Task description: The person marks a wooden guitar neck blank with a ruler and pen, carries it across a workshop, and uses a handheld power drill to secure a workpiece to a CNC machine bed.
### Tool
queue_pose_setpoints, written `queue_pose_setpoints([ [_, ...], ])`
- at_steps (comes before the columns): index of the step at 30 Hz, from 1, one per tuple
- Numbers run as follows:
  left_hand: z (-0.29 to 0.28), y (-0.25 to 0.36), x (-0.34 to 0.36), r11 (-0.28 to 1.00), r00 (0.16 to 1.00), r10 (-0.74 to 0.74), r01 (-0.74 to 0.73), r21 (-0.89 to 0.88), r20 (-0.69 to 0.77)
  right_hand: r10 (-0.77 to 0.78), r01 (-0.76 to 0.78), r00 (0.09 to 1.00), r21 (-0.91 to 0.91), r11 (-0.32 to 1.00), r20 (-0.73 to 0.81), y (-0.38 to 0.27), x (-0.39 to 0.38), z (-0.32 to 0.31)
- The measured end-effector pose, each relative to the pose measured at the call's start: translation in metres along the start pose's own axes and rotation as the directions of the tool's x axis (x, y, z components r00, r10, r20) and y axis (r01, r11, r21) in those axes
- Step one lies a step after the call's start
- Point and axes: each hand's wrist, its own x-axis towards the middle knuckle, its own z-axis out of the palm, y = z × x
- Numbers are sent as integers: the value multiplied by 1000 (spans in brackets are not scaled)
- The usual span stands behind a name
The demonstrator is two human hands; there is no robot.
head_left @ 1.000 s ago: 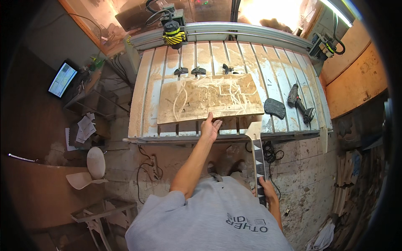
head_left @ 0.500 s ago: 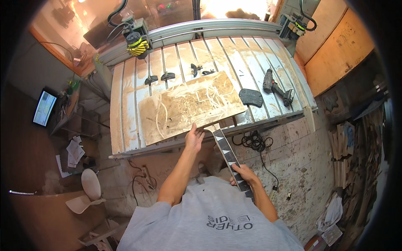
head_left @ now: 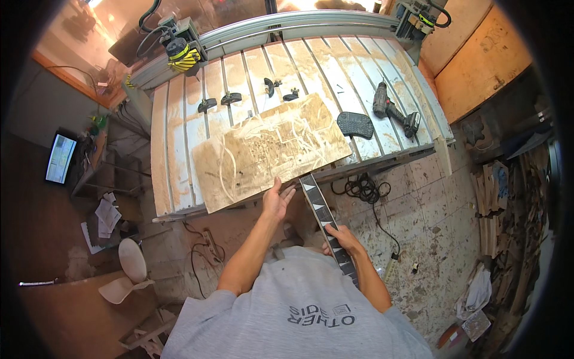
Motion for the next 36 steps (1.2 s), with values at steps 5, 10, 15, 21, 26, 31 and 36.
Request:
queue_pose_setpoints([
  [5, 0, -4, 0, 996, 998, -52, 48, 75, 43, -11, 11, 1000, -33, 999, -4, -13, -9, 5],
  [10, 20, -18, 19, 993, 992, -61, 50, 104, 109, -53, 51, 998, -81, 995, -27, -4, -2, 1],
  [15, 15, -15, 32, 974, 995, -92, 85, 208, 24, -61, 58, 998, -113, 992, -24, -1, 20, -2],
  [21, 17, -10, 22, 953, 996, -79, 65, 297, 36, -43, 39, 999, -136, 990, -29, -8, 16, 2],
  [26, 13, 0, 22, 935, 989, -142, 123, 332, 35, -11, 8, 1000, -123, 992, -22, -6, 20, 1],
  [31, 19, 17, 2, 807, 977, -208, 194, 558, -39, 17, -19, 1000, -87, 996, -25, -1, 29, -4],
  [36, 17, 34, -30, 366, 990, -16, -126, 922, 141, 22, -24, 1000, -85, 996, -20, -6, 26, -2],
])
